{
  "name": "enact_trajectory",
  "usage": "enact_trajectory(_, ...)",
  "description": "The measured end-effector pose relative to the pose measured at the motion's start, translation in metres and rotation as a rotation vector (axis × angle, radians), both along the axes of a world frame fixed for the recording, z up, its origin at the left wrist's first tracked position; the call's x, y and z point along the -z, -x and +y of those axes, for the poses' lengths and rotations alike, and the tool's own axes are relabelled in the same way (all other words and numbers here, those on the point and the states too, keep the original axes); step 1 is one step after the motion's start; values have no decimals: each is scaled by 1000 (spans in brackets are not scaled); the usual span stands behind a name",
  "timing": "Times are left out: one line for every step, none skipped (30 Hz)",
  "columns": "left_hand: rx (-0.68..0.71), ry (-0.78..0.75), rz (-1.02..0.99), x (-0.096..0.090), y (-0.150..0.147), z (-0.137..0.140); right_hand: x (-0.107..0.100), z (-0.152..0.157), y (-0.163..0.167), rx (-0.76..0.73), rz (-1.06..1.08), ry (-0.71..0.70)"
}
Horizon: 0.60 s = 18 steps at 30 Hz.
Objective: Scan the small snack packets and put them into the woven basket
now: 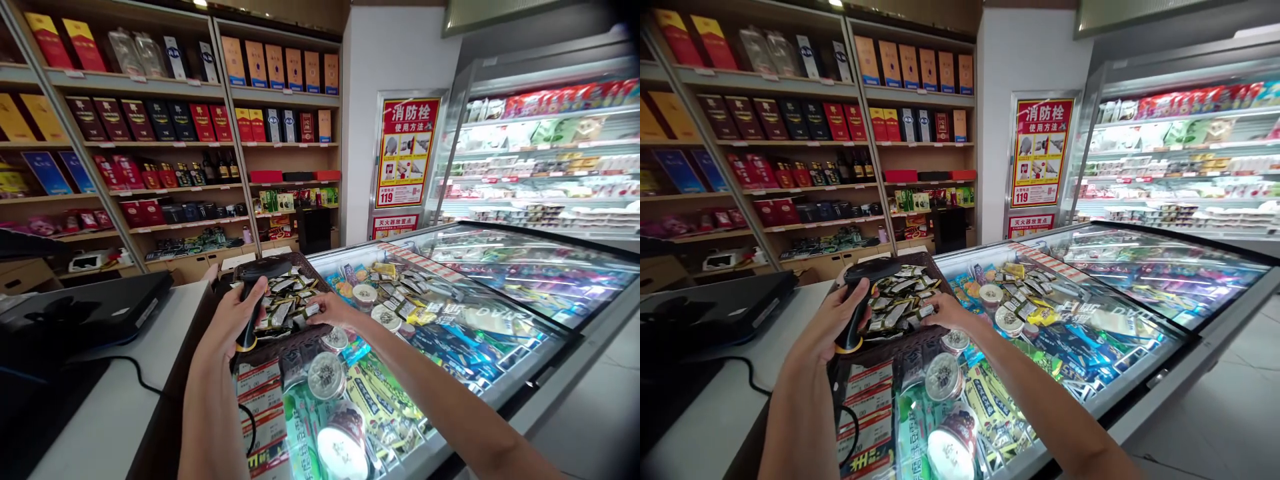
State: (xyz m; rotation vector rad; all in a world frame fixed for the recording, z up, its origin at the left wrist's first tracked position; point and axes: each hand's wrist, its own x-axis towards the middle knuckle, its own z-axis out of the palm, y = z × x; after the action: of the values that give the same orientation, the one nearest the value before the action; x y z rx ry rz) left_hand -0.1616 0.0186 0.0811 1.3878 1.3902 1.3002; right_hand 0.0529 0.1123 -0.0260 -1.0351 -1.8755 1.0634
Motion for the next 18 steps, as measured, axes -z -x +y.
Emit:
enact_trajectory(17, 6, 7, 2, -3, 2, 3, -2, -4, 14, 97, -16)
enact_trajectory(38, 13, 16, 3, -6, 4, 4, -3, -9, 33, 213, -22)
enact_trajectory(58, 16, 25, 4, -9, 5, 5, -4, -15, 57, 341, -9)
enact_trajectory(74, 18, 33, 6, -13, 5, 4, -4, -22, 89, 479, 22)
enact_trajectory(86, 20, 40, 6, -17, 6, 4, -4, -31, 133, 622, 58)
enact_trajectory(96, 23, 48, 7, -21, 6, 3, -4, -42, 191, 761, 92)
enact_trajectory(104, 25, 52, 7, -25, 6, 4, -3, -54, 260, 886, 122)
enact_trajectory(116, 27, 55, 7, -30, 6, 6, -2, -67, 331, 989, 144)
enact_trajectory(128, 27, 54, 7, -35, 6, 10, -1, -80, 395, 1062, 155)
enact_trajectory(143, 26, 49, 8, -40, 7, 14, -1, -93, 447, 1100, 156)
enact_trajectory(160, 24, 42, 9, -46, 7, 21, -1, -103, 488, 1111, 151)
enact_trajectory(173, 21, 32, 10, -54, 8, 27, -1, -112, 524, 1105, 144)
enact_trajectory(181, 14, 15, 12, -62, 9, 34, -2, -118, 563, 1089, 133)
enact_trajectory(188, 5, -9, 15, -72, 10, 41, -2, -123, 609, 1060, 119)
enact_trajectory(193, -6, -39, 18, -82, 11, 47, -2, -125, 660, 1019, 103)
enact_trajectory(200, -12, -67, 23, -93, 11, 51, -1, -126, 713, 971, 85)
enact_trajectory(210, -15, -90, 28, -103, 11, 55, 0, -126, 761, 918, 64)
enact_trajectory(223, -15, -104, 35, -113, 11, 59, 2, -126, 802, 859, 44)
